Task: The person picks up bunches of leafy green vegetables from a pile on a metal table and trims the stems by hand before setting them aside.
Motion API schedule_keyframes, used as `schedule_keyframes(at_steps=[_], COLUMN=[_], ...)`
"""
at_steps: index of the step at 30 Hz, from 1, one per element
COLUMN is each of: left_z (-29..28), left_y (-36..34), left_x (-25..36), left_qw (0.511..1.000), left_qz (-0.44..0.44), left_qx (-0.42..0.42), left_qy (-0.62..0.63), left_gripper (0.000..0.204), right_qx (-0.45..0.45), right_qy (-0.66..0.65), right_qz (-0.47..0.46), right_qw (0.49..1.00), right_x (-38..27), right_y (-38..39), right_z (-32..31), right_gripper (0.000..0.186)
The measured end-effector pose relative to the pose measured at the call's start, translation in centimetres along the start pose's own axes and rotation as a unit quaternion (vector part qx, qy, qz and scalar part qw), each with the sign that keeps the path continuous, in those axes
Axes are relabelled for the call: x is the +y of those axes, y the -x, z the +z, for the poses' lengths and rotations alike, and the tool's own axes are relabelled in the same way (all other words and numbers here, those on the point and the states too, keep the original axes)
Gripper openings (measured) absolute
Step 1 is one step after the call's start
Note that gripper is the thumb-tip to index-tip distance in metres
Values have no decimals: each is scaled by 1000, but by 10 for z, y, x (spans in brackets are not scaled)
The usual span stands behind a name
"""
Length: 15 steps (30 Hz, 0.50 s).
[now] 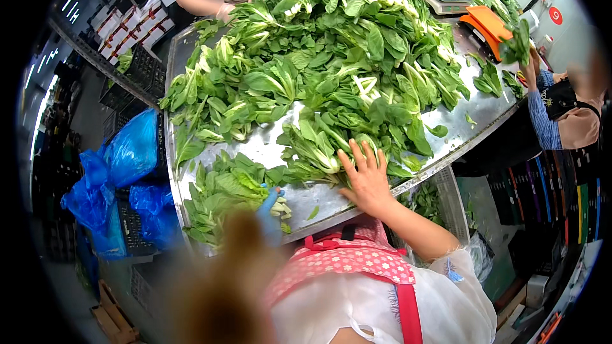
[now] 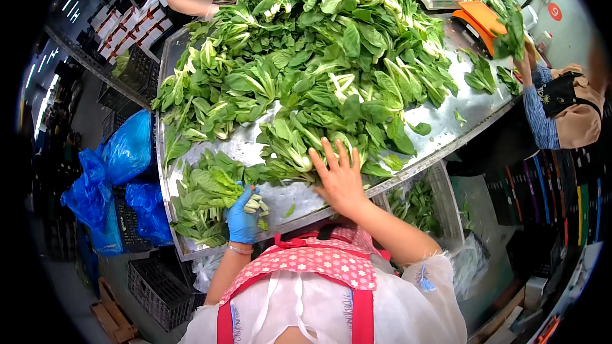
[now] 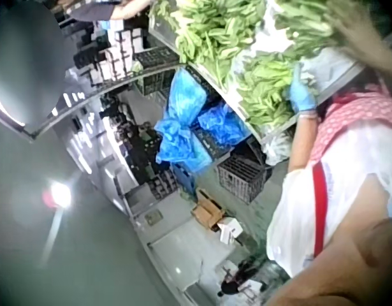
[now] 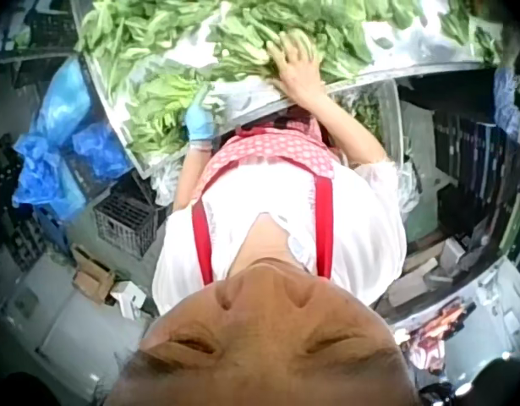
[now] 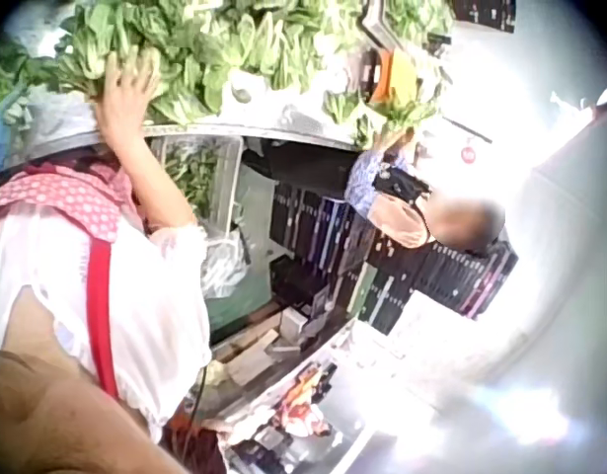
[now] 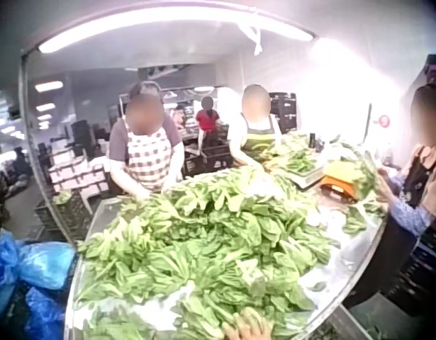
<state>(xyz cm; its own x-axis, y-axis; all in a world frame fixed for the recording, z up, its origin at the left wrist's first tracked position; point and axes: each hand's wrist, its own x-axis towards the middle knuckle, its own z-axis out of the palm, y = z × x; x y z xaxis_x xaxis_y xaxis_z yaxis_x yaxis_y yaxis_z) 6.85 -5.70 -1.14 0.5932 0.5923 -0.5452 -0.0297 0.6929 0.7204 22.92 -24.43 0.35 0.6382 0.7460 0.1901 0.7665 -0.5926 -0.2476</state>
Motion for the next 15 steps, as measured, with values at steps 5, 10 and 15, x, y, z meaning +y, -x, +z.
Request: schedule_keyframes(at_steps=[5, 10, 15], left_z=[19, -14, -27], left_y=[4, -17, -8], left_x=[4, -1, 11], left_qw=[994, 992, 996], left_qz=[18, 84, 84], left_qx=[53, 43, -16], left_qy=[-94, -89, 16], left_gripper=[12, 16, 23], right_qx=[-4, -29, 48], right_qy=[179, 71, 33], right_qz=[54, 34, -3], right_qw=[982, 997, 998], right_x=[73, 64, 16], right_y=[-20, -24, -27], right_z=[43, 10, -64], right_gripper=[82, 82, 64])
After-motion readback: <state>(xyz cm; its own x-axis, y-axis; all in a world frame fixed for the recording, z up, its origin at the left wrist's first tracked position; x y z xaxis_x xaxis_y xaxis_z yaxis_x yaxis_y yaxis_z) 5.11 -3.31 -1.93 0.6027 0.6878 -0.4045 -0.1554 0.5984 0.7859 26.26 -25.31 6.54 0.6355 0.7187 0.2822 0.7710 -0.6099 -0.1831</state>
